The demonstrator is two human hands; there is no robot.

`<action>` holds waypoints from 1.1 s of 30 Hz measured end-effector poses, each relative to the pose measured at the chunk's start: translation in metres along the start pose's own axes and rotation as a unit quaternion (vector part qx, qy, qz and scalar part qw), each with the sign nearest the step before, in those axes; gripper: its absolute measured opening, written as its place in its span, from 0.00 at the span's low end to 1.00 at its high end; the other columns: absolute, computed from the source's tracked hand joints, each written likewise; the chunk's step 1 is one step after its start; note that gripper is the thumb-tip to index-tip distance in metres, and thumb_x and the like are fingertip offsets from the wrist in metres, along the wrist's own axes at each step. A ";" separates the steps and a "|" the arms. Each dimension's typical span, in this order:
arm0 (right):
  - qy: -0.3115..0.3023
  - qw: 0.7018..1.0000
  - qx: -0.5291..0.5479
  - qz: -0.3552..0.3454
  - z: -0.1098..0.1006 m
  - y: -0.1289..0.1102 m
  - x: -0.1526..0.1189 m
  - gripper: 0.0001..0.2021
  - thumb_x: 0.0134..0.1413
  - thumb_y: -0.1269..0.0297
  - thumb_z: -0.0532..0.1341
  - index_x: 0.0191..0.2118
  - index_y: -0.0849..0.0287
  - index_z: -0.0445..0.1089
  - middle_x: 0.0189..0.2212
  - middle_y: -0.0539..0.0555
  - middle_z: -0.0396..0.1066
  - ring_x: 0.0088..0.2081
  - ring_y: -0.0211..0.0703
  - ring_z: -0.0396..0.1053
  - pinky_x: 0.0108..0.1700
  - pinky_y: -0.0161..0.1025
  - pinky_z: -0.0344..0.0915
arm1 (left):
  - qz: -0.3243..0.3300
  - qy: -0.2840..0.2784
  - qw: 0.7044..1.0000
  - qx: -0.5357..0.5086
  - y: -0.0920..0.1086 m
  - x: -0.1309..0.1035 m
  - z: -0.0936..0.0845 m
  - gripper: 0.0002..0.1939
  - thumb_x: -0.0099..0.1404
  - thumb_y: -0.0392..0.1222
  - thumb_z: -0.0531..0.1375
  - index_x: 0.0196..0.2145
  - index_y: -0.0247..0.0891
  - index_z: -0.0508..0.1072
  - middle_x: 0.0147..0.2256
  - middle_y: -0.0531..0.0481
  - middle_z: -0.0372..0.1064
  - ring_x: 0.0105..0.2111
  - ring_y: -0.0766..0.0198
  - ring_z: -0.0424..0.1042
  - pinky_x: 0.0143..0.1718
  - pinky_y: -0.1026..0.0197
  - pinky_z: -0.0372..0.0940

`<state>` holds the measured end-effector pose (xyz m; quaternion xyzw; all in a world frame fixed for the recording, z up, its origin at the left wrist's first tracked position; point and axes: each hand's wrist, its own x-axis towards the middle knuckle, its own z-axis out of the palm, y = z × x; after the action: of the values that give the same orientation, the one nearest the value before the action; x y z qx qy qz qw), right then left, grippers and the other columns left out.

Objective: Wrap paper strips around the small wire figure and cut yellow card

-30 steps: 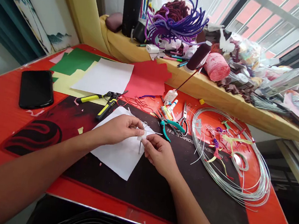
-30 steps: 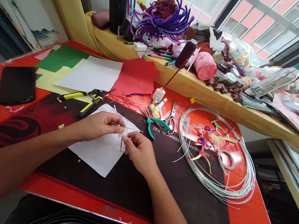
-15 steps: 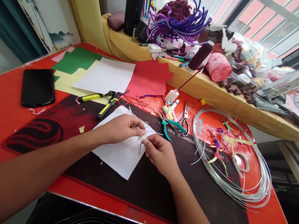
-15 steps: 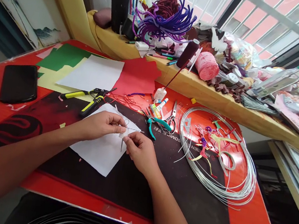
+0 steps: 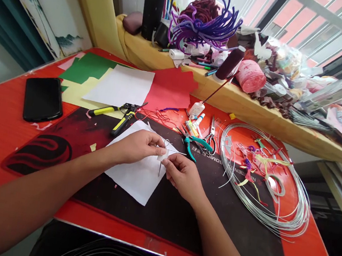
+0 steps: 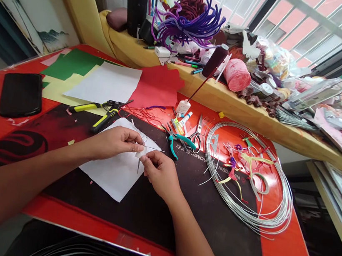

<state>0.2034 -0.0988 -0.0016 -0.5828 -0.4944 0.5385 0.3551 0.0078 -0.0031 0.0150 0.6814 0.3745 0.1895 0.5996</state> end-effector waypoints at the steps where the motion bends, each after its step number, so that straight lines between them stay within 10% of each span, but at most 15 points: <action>1: 0.001 1.000 0.000 0.000 0.000 0.000 0.000 0.18 0.61 0.43 0.68 0.35 0.54 0.72 0.19 0.45 0.67 0.17 0.35 0.56 0.19 0.33 0.52 | 0.001 -0.001 1.000 -0.002 0.000 0.000 0.000 0.16 0.62 0.55 0.66 0.33 0.38 0.80 0.31 0.51 0.74 0.32 0.60 0.69 0.35 0.60 0.61; 33: 0.144 0.970 -0.103 -0.165 0.006 0.003 -0.002 0.11 0.67 0.54 0.64 0.43 0.57 0.77 0.20 0.44 0.64 0.22 0.38 0.61 0.28 0.36 0.57 | -0.009 0.045 0.999 0.015 0.004 0.000 0.000 0.17 0.59 0.56 0.67 0.34 0.37 0.79 0.28 0.53 0.70 0.31 0.61 0.67 0.33 0.60 0.59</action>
<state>0.1978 -0.1024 -0.0046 -0.5978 -0.5802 0.3293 0.4445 0.0096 -0.0030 0.0190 0.6778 0.4104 0.2086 0.5733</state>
